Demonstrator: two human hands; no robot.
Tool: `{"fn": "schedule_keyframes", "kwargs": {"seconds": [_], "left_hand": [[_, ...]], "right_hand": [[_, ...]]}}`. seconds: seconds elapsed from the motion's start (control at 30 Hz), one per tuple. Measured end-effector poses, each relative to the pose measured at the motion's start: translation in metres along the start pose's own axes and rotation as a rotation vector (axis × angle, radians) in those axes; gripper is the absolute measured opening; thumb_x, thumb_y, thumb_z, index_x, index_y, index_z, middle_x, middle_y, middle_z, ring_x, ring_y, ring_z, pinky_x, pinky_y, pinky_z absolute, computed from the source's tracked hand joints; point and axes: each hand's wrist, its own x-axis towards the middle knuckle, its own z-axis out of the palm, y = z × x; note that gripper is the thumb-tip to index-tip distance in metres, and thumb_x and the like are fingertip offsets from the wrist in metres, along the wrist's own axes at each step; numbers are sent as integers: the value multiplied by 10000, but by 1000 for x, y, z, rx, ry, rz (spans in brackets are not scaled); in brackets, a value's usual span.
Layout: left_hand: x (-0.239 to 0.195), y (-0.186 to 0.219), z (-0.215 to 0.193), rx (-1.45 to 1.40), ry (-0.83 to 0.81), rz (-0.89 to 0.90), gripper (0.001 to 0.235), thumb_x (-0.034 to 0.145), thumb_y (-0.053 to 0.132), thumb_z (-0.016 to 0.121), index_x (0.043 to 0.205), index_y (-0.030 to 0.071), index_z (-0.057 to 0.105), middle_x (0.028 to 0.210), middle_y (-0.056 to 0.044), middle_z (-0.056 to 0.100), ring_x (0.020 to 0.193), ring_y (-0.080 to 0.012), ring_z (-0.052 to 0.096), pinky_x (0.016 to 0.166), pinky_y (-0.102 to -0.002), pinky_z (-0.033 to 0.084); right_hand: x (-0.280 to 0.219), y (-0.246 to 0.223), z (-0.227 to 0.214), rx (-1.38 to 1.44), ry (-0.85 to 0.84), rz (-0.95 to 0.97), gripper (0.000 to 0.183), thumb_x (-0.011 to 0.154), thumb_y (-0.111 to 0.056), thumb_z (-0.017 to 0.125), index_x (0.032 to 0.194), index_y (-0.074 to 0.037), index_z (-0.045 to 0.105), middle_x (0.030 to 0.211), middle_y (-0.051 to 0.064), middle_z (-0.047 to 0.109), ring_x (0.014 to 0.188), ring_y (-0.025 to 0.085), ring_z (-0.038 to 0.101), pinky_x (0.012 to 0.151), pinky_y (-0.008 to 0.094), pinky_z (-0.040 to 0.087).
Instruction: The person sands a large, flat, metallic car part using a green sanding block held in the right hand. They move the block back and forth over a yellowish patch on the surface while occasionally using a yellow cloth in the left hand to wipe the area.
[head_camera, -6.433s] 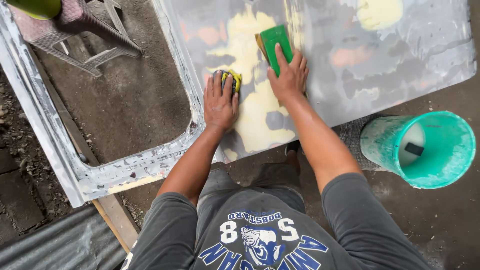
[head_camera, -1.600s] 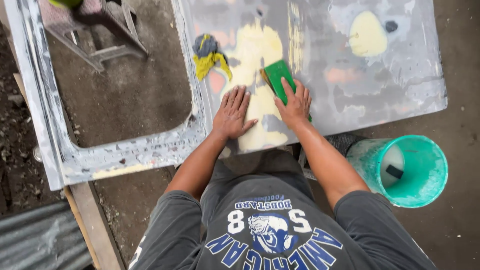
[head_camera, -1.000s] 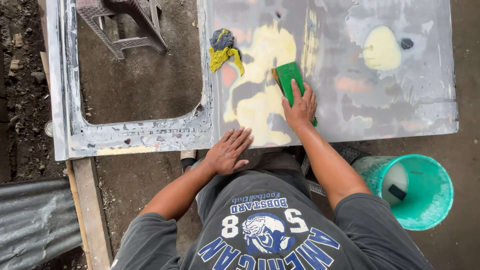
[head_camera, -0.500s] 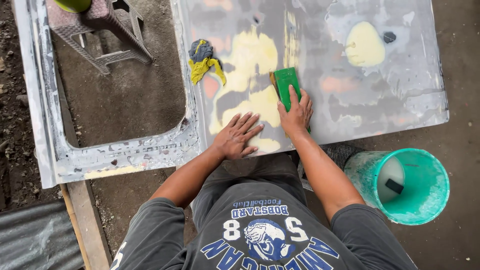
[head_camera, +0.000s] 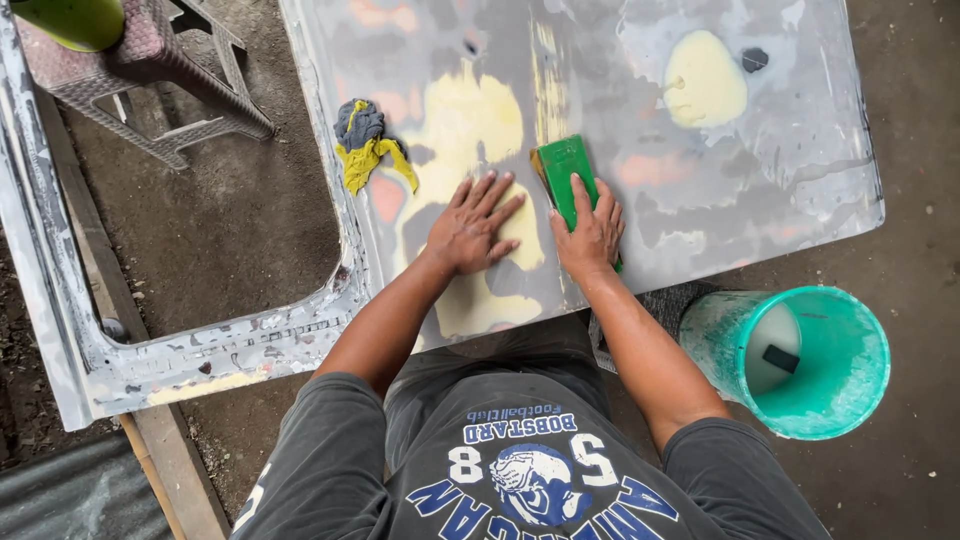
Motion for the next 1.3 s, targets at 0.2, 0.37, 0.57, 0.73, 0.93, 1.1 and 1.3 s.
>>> {"fn": "schedule_keyframes", "kwargs": {"seconds": [0.2,0.37,0.57,0.73,0.93,1.1,1.3], "left_hand": [[32,-9,4,13,27,-80,822,957,616,460,1618,154,302,1698,-100,192,1569,-319,156,1259,-511,87],[13,6,10,34,31,-41,899,947,650,447,1604,59,283,1696,-144,194,1568,-340,150,1257,-516,85],[-27,27,17,-4,3,64,950,948,697,403,1595,15,270,1686,-178,206,1568,-349,148,1260,-511,84],[-54,39,23,-24,11,122,967,952,714,381,1594,0,267,1685,-186,209,1572,-356,149,1262,-508,87],[-88,55,27,-30,-24,175,970,940,699,402,1588,-11,272,1689,-182,208,1572,-345,149,1259,-513,87],[-118,65,37,-14,-35,236,923,950,662,432,1585,8,287,1689,-166,214,1580,-335,149,1267,-508,78],[-141,69,37,-62,-77,282,899,947,641,436,1583,23,290,1688,-165,221,1575,-338,153,1264,-499,77]], "right_hand": [[0,2,1,-5,-12,2,700,905,-364,741,1537,-230,473,1514,176,406,1330,418,410,1078,552,334],[2,-1,2,-23,-20,11,702,905,-368,742,1536,-236,465,1513,169,405,1329,413,410,1067,556,331],[-1,0,1,-20,-29,20,704,907,-359,742,1541,-240,459,1511,165,401,1331,412,403,1074,552,329],[0,-1,2,-24,-22,9,712,909,-354,743,1548,-244,449,1513,164,395,1335,411,397,1081,546,324],[-2,0,3,-16,-11,16,714,909,-352,748,1549,-258,444,1506,151,404,1339,407,399,1107,548,313],[-3,0,1,-19,-32,14,714,925,-346,743,1557,-240,427,1508,155,392,1336,408,392,1103,552,304],[-3,-1,0,-24,-40,17,711,930,-357,740,1557,-229,431,1503,155,390,1333,405,394,1105,551,307]]}}
